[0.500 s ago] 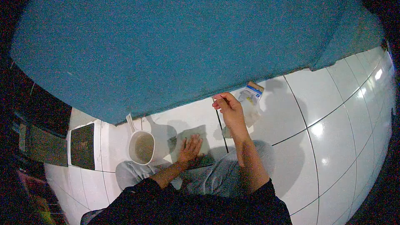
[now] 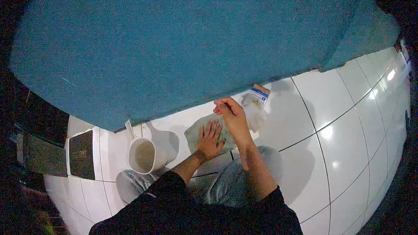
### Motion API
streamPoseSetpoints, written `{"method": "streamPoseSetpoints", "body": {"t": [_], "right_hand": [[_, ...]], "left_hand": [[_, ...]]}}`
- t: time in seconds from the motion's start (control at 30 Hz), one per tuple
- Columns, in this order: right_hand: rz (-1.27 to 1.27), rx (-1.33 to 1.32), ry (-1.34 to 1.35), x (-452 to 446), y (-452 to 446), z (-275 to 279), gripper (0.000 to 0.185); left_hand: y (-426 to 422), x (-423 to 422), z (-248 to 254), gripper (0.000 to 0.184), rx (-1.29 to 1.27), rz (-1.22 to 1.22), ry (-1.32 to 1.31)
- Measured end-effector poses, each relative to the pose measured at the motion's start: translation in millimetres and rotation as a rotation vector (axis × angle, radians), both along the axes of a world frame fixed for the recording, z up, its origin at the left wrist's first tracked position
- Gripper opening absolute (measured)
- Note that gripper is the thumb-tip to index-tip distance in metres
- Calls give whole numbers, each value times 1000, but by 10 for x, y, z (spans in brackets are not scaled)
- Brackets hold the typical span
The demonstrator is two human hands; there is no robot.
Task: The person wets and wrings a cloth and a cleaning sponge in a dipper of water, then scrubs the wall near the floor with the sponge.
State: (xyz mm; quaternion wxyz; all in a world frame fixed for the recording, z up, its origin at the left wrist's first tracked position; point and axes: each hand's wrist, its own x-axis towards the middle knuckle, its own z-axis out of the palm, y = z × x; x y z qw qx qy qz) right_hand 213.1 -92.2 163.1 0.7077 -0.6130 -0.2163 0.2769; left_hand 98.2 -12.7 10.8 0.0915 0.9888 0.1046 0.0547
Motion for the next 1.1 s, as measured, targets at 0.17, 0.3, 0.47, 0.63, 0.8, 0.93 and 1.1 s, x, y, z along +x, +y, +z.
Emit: {"method": "streamPoseSetpoints", "body": {"t": [0.17,0.3,0.47,0.63,0.8,0.93,1.1], "right_hand": [[9,15,22,-20,-44,43,15],[9,-9,28,-6,-23,64,15],[30,13,-1,-22,6,66,16],[23,3,10,-14,-22,36,16],[0,-4,-5,-8,-66,64,16],[4,-12,33,-18,-42,91,16],[30,23,46,-21,2,73,16]], "left_hand": [[-29,-15,-51,62,-6,34,-6],[-135,-183,-50,61,-15,47,13],[-176,-221,-17,60,-33,45,-4],[-101,23,10,60,-46,95,-26],[-110,-1,-31,59,-44,111,-46],[-192,-191,-82,59,-40,92,-48],[-174,-161,20,59,-59,75,-23]]}}
